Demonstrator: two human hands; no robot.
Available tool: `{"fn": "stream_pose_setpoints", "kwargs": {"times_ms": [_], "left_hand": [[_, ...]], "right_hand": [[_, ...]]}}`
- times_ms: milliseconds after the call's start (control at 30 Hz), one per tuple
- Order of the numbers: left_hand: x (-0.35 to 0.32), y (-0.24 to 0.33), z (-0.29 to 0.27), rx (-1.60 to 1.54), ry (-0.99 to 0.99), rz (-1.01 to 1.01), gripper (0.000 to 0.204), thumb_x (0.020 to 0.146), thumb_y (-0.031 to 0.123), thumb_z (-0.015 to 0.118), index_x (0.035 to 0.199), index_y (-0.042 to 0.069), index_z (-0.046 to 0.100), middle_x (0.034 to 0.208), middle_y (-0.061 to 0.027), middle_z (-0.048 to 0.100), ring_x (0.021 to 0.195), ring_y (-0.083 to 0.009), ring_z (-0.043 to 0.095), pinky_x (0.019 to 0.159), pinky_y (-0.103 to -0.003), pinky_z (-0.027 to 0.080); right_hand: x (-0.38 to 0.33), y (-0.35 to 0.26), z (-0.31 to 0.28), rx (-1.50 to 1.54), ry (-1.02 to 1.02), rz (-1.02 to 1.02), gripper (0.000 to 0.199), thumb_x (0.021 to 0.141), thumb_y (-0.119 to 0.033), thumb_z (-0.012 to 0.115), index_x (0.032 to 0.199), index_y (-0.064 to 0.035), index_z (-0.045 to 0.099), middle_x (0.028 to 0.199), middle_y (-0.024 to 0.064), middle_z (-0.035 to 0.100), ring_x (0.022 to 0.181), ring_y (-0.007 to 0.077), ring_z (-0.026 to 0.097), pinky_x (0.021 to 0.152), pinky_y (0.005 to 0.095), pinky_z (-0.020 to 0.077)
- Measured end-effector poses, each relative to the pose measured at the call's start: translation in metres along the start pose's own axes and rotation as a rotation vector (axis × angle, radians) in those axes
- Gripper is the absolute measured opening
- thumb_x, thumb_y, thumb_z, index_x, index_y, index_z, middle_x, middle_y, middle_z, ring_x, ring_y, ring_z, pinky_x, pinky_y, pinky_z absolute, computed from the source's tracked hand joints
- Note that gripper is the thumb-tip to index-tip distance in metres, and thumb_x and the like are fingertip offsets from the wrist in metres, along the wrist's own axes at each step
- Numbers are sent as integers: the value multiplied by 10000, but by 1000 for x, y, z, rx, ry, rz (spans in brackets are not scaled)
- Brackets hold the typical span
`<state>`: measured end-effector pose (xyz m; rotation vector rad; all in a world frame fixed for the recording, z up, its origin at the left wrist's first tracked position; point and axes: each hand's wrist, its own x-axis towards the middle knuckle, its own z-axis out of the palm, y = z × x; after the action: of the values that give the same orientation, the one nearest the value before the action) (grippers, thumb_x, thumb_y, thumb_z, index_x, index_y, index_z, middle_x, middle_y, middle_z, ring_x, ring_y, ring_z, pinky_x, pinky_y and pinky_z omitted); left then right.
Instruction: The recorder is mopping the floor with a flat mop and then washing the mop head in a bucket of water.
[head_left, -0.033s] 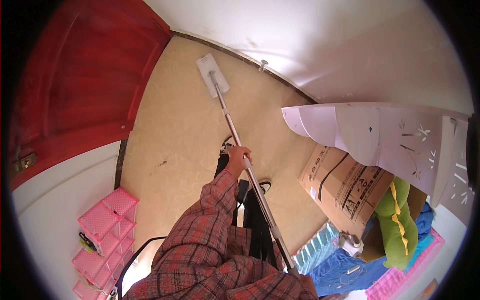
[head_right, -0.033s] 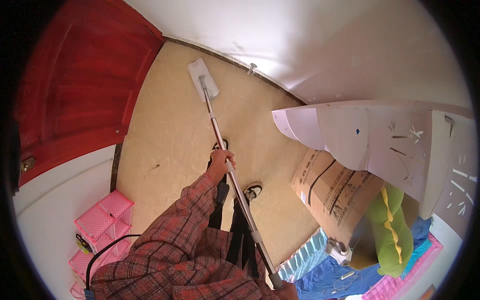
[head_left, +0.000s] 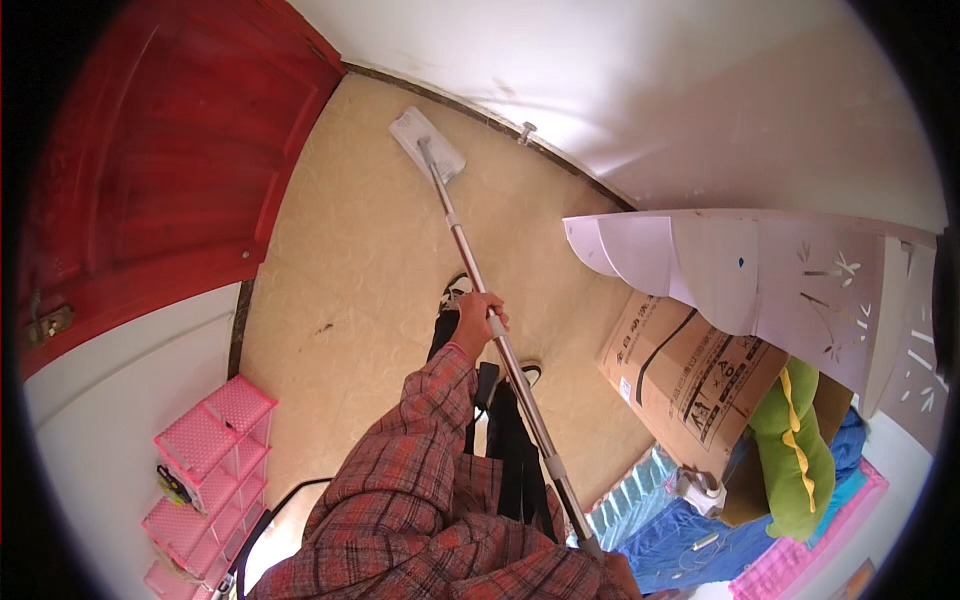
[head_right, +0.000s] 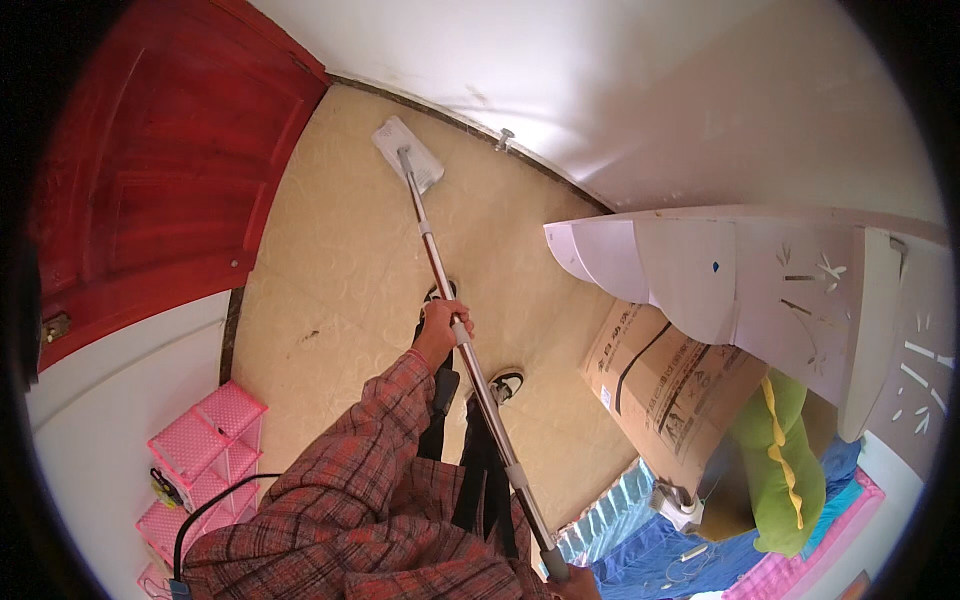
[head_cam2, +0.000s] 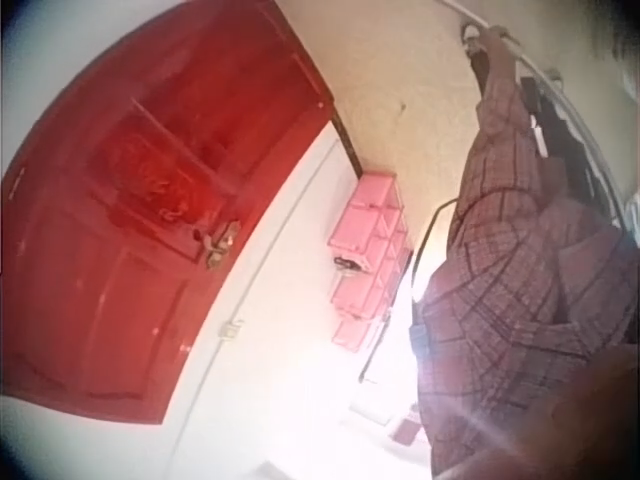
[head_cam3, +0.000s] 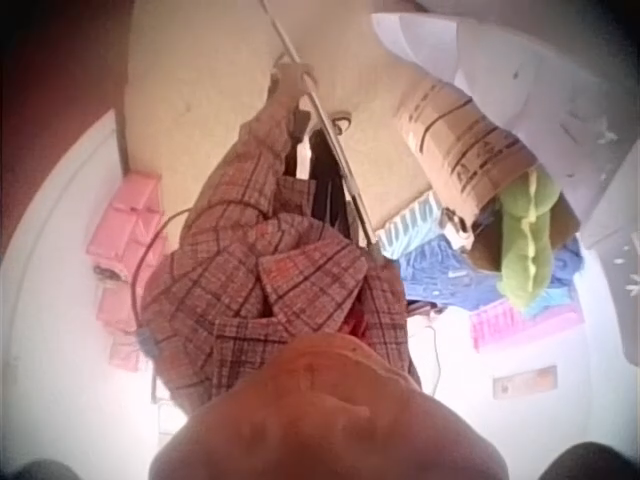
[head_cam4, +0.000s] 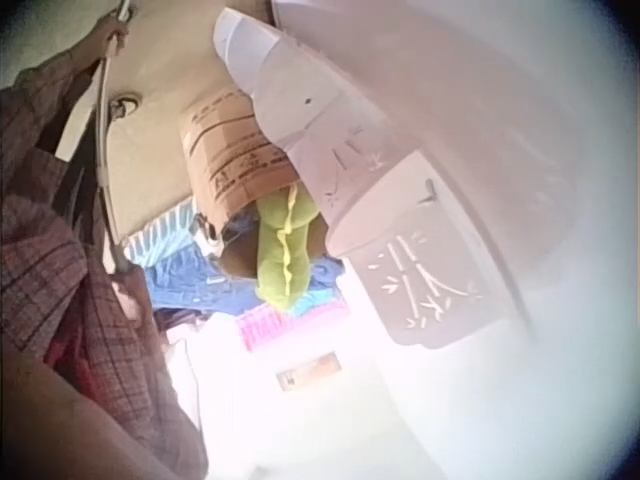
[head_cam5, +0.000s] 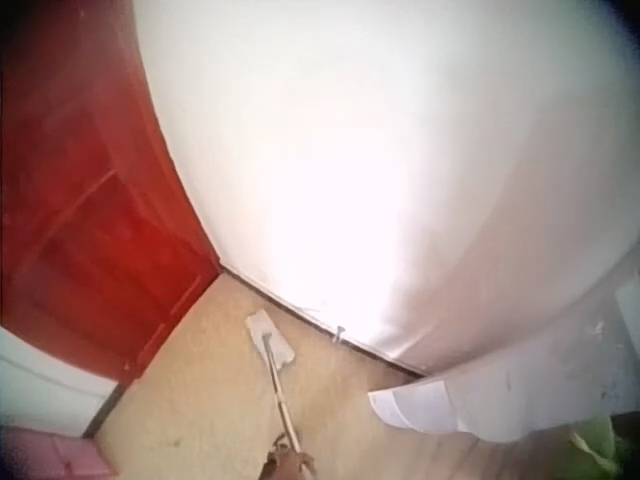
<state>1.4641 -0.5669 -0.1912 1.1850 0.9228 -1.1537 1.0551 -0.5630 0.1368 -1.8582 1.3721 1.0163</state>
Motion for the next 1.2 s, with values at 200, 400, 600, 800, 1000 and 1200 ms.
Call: {"fn": "stream_pose_setpoints", "kwargs": {"times_ms": [200, 400, 600, 800, 1000, 1200], "left_hand": [[1, 42, 22, -429, -556, 25, 69, 688, 94, 502, 668, 101, 436, 483, -43, 402, 391, -241, 450, 386, -412, 384], [29, 76, 33, -332, -506, 86, 138, 713, 158, 543, 653, 71, 455, 497, -76, 448, 423, -254, 488, 407, -419, 422], [46, 74, 61, 66, 76, 159, 194, 705, 131, 591, 635, 29, 441, 507, -105, 460, 411, -254, 502, 365, -422, 436], [63, 10, 43, 168, 111, 147, 174, 684, 87, 594, 644, 26, 437, 492, -87, 425, 355, -237, 467, 297, -413, 387], [73, -53, 43, 87, -97, 136, 151, 667, 24, 584, 643, 36, 435, 479, -80, 428, 308, -227, 444, 259, -375, 355], [63, -85, 33, 40, -98, 31, 168, 630, -33, 562, 644, 48, 415, 473, -74, 419, 301, -216, 436, 248, -353, 343]], "right_hand": [[27, -5, -11, -89, 69, -79, 259, 665, -240, 682, 730, -28, 547, 557, 175, 540, 500, 348, 528, 449, 397, 412], [62, -45, -12, 9, 214, 80, 320, 630, -340, 707, 689, -58, 568, 549, 172, 536, 527, 355, 541, 507, 445, 414], [77, -66, 28, -53, 343, 150, 302, 665, -337, 660, 761, -71, 556, 633, 170, 567, 582, 377, 541, 524, 452, 412], [53, -3, 98, -73, 108, 234, 274, 659, -358, 635, 828, -142, 623, 693, 157, 587, 685, 356, 563, 579, 433, 422], [49, 75, 160, -35, 327, 226, 393, 602, -413, 694, 786, -92, 562, 621, 127, 581, 565, 339, 541, 503, 432, 407], [52, 113, 194, 84, 159, 148, 387, 567, -373, 733, 694, -28, 610, 546, 146, 560, 491, 329, 533, 470, 426, 409]]}}
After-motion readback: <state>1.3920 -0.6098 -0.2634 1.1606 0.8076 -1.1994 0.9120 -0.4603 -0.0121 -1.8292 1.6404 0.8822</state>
